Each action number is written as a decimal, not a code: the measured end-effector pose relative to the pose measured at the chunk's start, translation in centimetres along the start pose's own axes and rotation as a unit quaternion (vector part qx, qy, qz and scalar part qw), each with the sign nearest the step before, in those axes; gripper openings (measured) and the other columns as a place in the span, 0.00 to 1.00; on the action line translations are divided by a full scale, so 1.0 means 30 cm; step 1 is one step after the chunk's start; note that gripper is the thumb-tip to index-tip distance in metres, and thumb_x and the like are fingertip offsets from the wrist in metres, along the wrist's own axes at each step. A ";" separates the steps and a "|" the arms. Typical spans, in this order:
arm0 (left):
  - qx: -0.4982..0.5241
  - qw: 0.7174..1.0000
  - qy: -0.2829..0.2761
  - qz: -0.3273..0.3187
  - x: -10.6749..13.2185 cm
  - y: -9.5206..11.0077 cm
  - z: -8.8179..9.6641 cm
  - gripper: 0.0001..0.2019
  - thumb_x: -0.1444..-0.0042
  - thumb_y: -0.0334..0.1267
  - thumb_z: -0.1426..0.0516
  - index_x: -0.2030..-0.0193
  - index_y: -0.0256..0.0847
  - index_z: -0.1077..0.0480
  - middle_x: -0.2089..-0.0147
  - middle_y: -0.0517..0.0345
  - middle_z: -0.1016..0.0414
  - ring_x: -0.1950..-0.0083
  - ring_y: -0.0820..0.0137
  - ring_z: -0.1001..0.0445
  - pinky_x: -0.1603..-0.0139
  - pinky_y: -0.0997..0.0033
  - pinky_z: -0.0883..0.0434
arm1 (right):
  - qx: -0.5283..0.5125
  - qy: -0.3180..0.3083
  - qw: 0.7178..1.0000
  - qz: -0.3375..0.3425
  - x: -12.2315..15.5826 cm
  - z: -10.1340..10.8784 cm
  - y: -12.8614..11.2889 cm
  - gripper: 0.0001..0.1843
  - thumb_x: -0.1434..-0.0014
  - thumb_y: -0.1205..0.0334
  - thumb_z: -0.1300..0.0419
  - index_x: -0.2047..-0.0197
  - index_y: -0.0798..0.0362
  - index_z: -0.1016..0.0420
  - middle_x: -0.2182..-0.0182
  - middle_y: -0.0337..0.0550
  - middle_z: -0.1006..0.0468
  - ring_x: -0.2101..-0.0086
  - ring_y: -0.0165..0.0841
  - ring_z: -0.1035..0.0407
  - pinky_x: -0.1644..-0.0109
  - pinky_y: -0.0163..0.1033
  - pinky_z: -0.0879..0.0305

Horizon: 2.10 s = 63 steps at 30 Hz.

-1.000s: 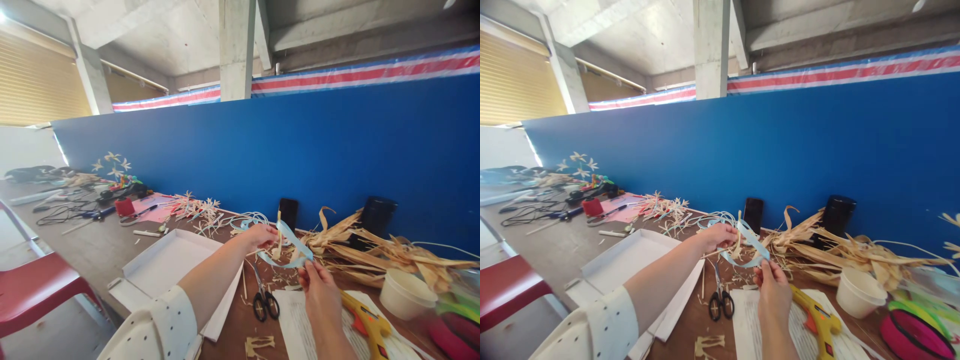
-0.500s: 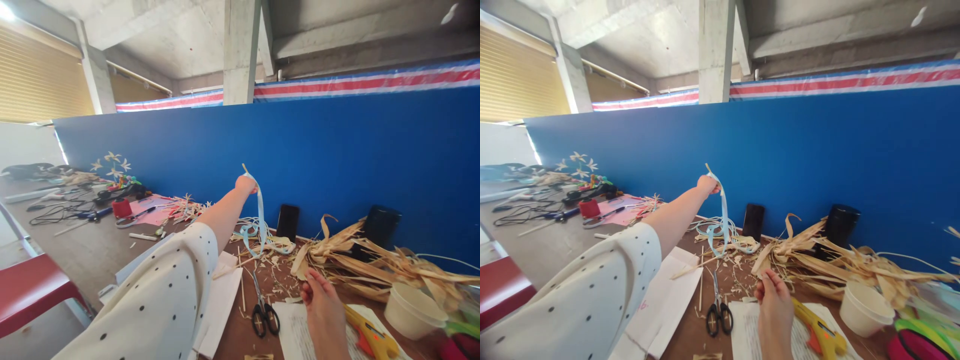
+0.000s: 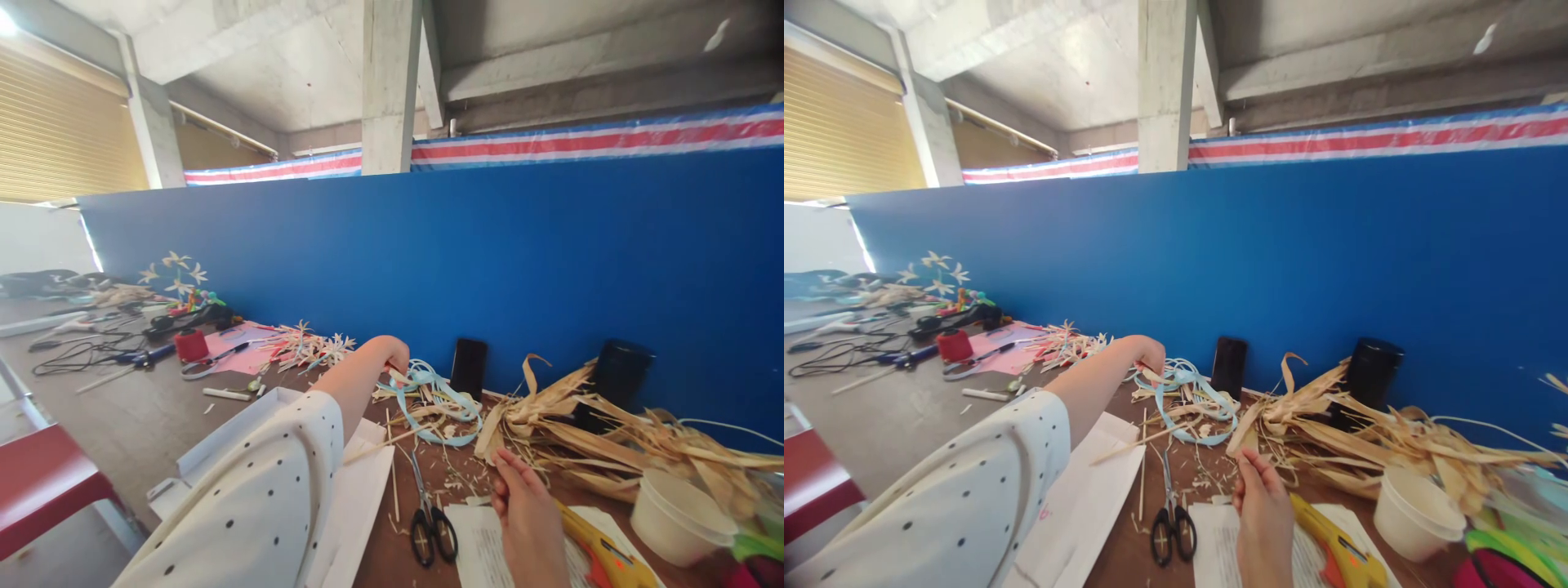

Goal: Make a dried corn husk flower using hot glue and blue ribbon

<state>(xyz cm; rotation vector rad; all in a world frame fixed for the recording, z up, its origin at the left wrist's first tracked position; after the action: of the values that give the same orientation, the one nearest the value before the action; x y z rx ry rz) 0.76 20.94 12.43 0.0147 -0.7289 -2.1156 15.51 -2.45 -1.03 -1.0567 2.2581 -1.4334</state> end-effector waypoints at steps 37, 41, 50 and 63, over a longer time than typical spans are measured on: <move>0.517 0.853 -0.053 -0.059 0.239 0.131 -0.624 0.13 0.57 0.38 0.38 0.66 0.34 0.32 0.79 0.62 0.30 0.80 0.79 0.34 0.76 0.78 0.35 | 0.196 -0.072 0.978 0.006 0.011 -0.035 0.025 0.21 0.60 0.52 0.35 0.63 0.56 0.25 0.87 0.30 0.41 0.83 0.24 0.50 0.82 0.30 0.55; 0.531 0.845 -0.034 -0.049 0.235 0.125 -0.624 0.19 0.67 0.41 0.33 0.70 0.35 0.35 0.79 0.65 0.33 0.80 0.79 0.34 0.75 0.76 0.34 | 0.152 -0.070 0.986 -0.017 0.023 -0.038 0.021 0.17 0.62 0.56 0.33 0.68 0.56 0.26 0.82 0.33 0.35 0.82 0.23 0.48 0.83 0.28 0.55; 0.403 0.907 0.074 -0.096 0.227 0.099 -0.576 0.14 0.55 0.45 0.41 0.70 0.35 0.31 0.78 0.64 0.36 0.78 0.79 0.40 0.76 0.79 0.42 | 0.037 -0.125 0.989 -0.069 0.040 -0.074 0.037 0.11 0.59 0.60 0.35 0.73 0.55 0.31 0.79 0.32 0.37 0.81 0.20 0.47 0.85 0.25 0.56; -0.016 0.951 0.246 -0.188 0.327 0.211 -0.506 0.17 0.40 0.41 0.57 0.70 0.37 0.31 0.67 0.51 0.28 0.63 0.67 0.32 0.63 0.72 0.39 | 0.124 -0.082 0.989 0.000 0.046 -0.062 0.018 0.18 0.61 0.52 0.32 0.76 0.53 0.35 0.84 0.28 0.43 0.82 0.22 0.52 0.83 0.29 0.59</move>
<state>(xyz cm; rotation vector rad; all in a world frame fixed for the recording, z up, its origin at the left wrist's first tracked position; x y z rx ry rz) 3.42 3.29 5.47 0.6877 -0.4105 -2.3402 13.25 -2.03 -0.40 -1.0518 1.9094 -1.5199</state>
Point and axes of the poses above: each hand's wrist, its own x-axis away from the middle knuckle, its own z-axis out of the back of the hand, y = z × x, the point moved 8 cm from there along -x, towards the middle knuckle
